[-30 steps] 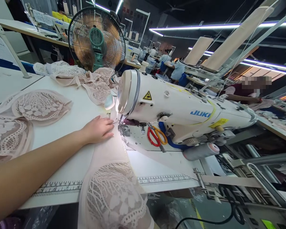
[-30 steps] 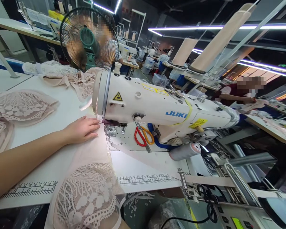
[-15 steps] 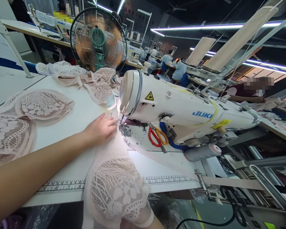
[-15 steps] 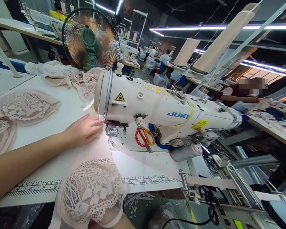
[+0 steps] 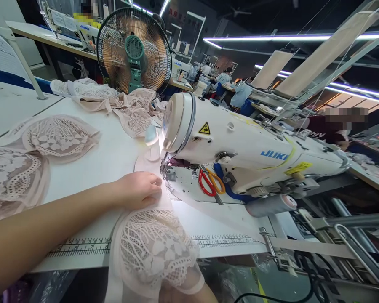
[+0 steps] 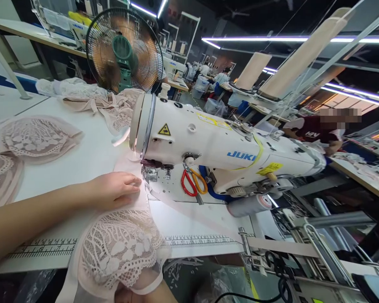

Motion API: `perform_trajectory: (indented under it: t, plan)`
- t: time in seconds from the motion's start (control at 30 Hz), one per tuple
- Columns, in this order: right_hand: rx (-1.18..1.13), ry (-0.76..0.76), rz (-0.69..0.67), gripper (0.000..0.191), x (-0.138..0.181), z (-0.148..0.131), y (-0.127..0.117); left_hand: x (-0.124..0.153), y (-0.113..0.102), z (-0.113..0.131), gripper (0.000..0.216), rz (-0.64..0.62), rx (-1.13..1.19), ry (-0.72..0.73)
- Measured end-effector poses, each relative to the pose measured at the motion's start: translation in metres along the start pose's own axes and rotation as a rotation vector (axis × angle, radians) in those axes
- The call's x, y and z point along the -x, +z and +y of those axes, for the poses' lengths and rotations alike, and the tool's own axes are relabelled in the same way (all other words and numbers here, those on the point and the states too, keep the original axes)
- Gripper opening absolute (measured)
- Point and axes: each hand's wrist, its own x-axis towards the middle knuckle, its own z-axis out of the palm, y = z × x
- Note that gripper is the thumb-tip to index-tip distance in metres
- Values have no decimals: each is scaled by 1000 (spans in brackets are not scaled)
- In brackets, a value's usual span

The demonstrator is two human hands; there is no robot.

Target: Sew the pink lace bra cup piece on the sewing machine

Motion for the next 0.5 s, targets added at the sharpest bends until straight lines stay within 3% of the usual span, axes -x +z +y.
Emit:
perform_trajectory:
  t: [0.13, 0.23, 0.33, 0.5]
  plan:
    - [-81, 55, -2, 49, -15, 16, -2, 0, -3, -1, 19, -10, 13, 6]
    - [-248, 14, 10, 68, -22, 15, 2, -1, -4, -2, 21, 7, 47, 22]
    - [-307, -156, -27, 91, -23, 0, 12, 1, -3, -6, 22, 50, 89, 50]
    - [-144, -208, -34, 93, -22, -29, 25, 2, 0, -14, 23, 48, 73, 32]
